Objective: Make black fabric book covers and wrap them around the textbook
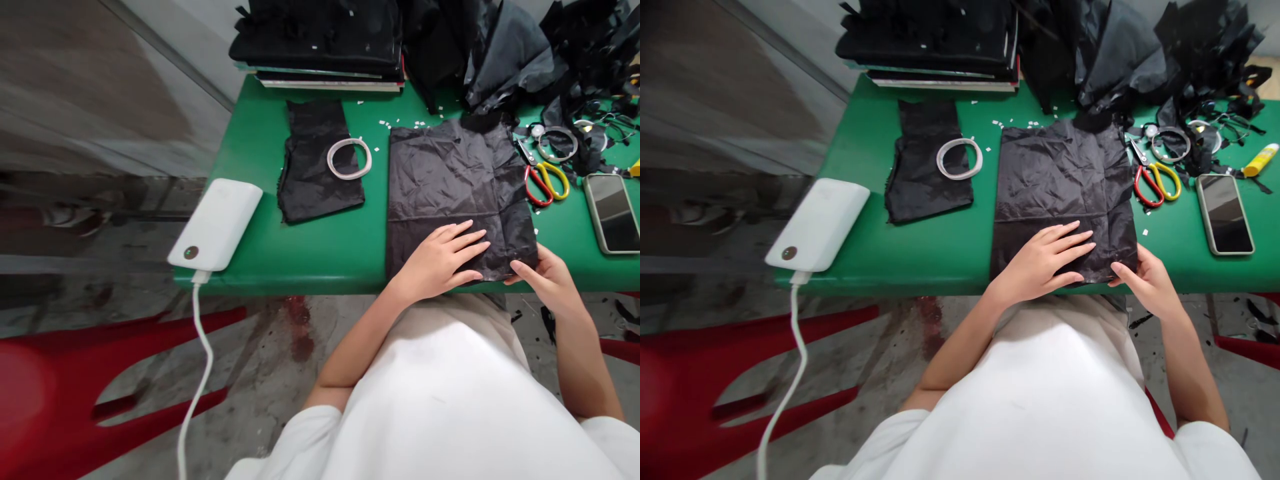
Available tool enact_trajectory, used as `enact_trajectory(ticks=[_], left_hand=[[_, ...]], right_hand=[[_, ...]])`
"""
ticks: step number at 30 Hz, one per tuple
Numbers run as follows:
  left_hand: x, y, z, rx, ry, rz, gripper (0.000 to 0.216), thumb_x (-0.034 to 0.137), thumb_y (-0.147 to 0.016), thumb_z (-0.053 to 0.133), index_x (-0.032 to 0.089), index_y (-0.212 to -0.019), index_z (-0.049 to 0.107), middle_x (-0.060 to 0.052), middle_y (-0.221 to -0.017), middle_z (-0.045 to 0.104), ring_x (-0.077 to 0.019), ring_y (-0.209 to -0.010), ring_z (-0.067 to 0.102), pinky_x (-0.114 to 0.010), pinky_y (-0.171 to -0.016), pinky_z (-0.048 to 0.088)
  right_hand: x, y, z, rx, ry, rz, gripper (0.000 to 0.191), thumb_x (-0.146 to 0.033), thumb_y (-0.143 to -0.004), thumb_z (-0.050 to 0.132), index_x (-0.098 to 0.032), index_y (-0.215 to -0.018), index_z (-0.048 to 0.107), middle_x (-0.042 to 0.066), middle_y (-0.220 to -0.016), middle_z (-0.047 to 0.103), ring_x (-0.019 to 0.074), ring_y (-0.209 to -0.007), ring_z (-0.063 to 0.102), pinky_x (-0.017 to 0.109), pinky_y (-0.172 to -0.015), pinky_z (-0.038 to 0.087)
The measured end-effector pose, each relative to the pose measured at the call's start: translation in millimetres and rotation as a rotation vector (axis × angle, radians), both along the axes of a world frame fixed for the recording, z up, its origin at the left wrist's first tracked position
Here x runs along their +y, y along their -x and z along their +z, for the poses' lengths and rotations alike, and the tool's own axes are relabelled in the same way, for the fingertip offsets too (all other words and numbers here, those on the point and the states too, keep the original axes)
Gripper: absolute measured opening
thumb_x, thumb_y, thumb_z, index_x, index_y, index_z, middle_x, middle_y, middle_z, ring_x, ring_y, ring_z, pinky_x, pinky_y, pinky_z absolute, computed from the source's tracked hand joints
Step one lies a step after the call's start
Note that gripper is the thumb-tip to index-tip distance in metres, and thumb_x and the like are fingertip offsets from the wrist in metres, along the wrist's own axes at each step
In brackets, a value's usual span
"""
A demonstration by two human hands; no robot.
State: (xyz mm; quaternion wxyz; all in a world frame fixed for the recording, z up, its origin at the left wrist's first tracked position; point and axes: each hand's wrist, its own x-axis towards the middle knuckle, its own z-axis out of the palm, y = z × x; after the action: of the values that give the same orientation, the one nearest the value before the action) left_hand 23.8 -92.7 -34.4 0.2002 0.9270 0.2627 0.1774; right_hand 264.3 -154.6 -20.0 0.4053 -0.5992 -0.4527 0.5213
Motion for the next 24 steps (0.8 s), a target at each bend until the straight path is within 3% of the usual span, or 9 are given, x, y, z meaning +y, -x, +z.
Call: enact_trajectory(ticks=[5, 9, 15, 24], left_hand=[[-3.8, -2.3, 0.8, 0.074, -0.049, 0.002, 0.047, 0.032, -0.106, 0.04, 0.02, -0.151, 0.049, -0.007, -0.161, 0.043, -0.0284, -0.155, 0.032, -0.049, -0.124, 0.031], [-6.5, -4.3, -1.4, 0.128, -0.094, -0.003, 0.052, 0.037, -0.106, 0.041, 0.021, -0.155, 0.042, -0.005, -0.165, 0.037, -0.029, -0.156, 0.028, -0.048, -0.126, 0.027], [-7.4, -5.7, -4.0, 0.175, -0.156, -0.007, 0.059, 0.046, -0.105, 0.041, 0.021, -0.158, 0.036, -0.004, -0.167, 0.033, -0.0296, -0.156, 0.028, -0.048, -0.126, 0.025], [-7.2, -8.1, 1.0, 0.235, -0.192, -0.008, 0.06, 0.047, -0.105, 0.039, 0.023, -0.16, 0.033, -0.003, -0.168, 0.03, -0.0274, -0.156, 0.028, -0.047, -0.127, 0.026]], right_hand=[[-3.6, 2.5, -1.3, 0.01, 0.025, -0.025, 0.037, -0.054, -0.074, 0.081, -0.022, -0.093, 0.074, 0.002, -0.084, 0.076, 0.0182, -0.07, 0.07, 0.033, -0.061, 0.066], [-5.8, 2.1, -5.9, -0.018, 0.053, -0.055, 0.038, -0.056, -0.071, 0.083, -0.021, -0.086, 0.075, 0.002, -0.08, 0.076, 0.0187, -0.066, 0.07, 0.036, -0.066, 0.066], [-8.9, -1.9, -13.1, -0.014, 0.032, -0.054, 0.037, -0.053, -0.073, 0.083, -0.022, -0.092, 0.077, 0.003, -0.091, 0.078, 0.0202, -0.075, 0.072, 0.036, -0.071, 0.066], [-8.6, -9.7, -16.7, -0.1, -0.049, -0.022, 0.033, -0.053, -0.074, 0.082, -0.022, -0.085, 0.077, 0.002, -0.083, 0.077, 0.0211, -0.071, 0.072, 0.034, -0.067, 0.065]])
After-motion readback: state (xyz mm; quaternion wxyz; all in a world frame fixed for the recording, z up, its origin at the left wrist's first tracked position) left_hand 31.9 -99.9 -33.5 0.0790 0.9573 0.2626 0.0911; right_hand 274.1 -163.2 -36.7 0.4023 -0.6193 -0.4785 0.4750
